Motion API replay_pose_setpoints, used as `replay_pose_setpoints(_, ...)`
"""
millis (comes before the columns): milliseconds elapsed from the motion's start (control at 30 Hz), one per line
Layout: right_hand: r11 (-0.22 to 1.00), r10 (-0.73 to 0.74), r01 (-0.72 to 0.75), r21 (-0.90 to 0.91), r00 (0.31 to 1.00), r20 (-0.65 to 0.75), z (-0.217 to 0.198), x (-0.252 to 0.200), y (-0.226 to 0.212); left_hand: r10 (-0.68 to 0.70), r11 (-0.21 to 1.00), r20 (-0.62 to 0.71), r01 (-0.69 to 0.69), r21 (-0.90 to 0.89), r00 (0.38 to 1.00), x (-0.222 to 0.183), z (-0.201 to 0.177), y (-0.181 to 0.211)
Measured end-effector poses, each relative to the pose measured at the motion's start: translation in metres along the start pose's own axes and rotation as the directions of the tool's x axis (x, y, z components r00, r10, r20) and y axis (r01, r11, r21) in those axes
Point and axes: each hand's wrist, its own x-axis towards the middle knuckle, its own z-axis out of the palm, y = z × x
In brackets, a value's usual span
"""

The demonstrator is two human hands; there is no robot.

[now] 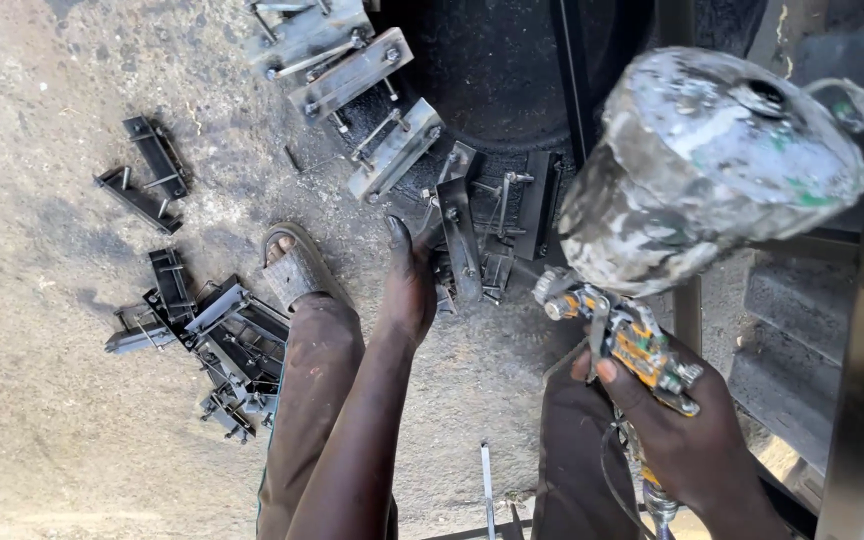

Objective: Spray painting small metal components using a pneumatic spray gun over a tire.

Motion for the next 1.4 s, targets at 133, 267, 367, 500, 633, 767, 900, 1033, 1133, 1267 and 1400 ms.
replay_pose_setpoints(133, 0.994, 0.075, -0.066, 0.082, 0.992, -0.103, 0.008, 0.006, 0.0, -0.074, 0.997, -0.046, 0.075, 0.008, 0.996, -0.003, 0.005, 0.01)
replay_pose_setpoints(267, 0.961, -0.272, 0.272, -0.051, 0.962, 0.009, 0.012, 0.015, -0.014, -0.065, 0.997, -0.041, 0.064, -0.033, 0.997, -0.005, 0.007, 0.011)
replay_pose_setpoints(367, 0.98, -0.199, 0.199, -0.027, 0.98, -0.003, 0.009, 0.011, -0.009, -0.043, 0.998, -0.014, 0.043, -0.043, 0.999, -0.005, 0.01, 0.012)
replay_pose_setpoints(500, 0.986, -0.168, 0.168, 0.019, 0.985, -0.032, 0.007, 0.001, 0.001, -0.068, 0.997, -0.028, 0.066, -0.04, 0.997, -0.001, 0.005, 0.005)
replay_pose_setpoints(633, 0.99, -0.128, 0.131, 0.058, 0.99, -0.053, 0.011, 0.005, -0.001, -0.033, 0.997, -0.049, 0.029, -0.076, 0.998, 0.004, -0.004, -0.007)
replay_pose_setpoints(767, 0.975, -0.185, 0.186, 0.12, 0.983, -0.015, 0.017, 0.008, 0.013, -0.042, 0.988, -0.051, 0.034, -0.148, 0.998, 0.004, -0.005, -0.009)
replay_pose_setpoints(900, 0.968, 0.248, -0.249, 0.013, 0.959, -0.135, 0.01, -0.008, 0.038, 0.001, 0.977, -0.037, -0.009, -0.214, 0.999, 0.006, -0.006, -0.009)
replay_pose_setpoints(1033, 0.994, 0.103, -0.105, -0.03, 0.993, -0.06, 0.002, -0.026, 0.047, -0.004, 0.968, -0.076, -0.015, -0.249, 0.997, 0.009, -0.009, -0.007)
replay_pose_setpoints(1133, 0.913, 0.353, -0.383, -0.136, 0.913, -0.205, 0.002, -0.031, 0.047, -0.03, 0.973, -0.129, 0.0, -0.229, 0.991, 0.008, -0.007, -0.002)
replay_pose_setpoints(1267, 0.998, 0.062, -0.063, -0.012, 0.995, -0.08, 0.007, -0.018, 0.058, -0.005, 0.959, -0.092, -0.021, -0.283, 0.996, 0.009, -0.008, -0.007)
replay_pose_setpoints(1400, 0.985, -0.15, 0.15, 0.084, 0.989, -0.013, 0.017, 0.003, 0.024, 0.026, 0.951, -0.062, -0.043, -0.305, 0.998, 0.009, -0.01, -0.011)
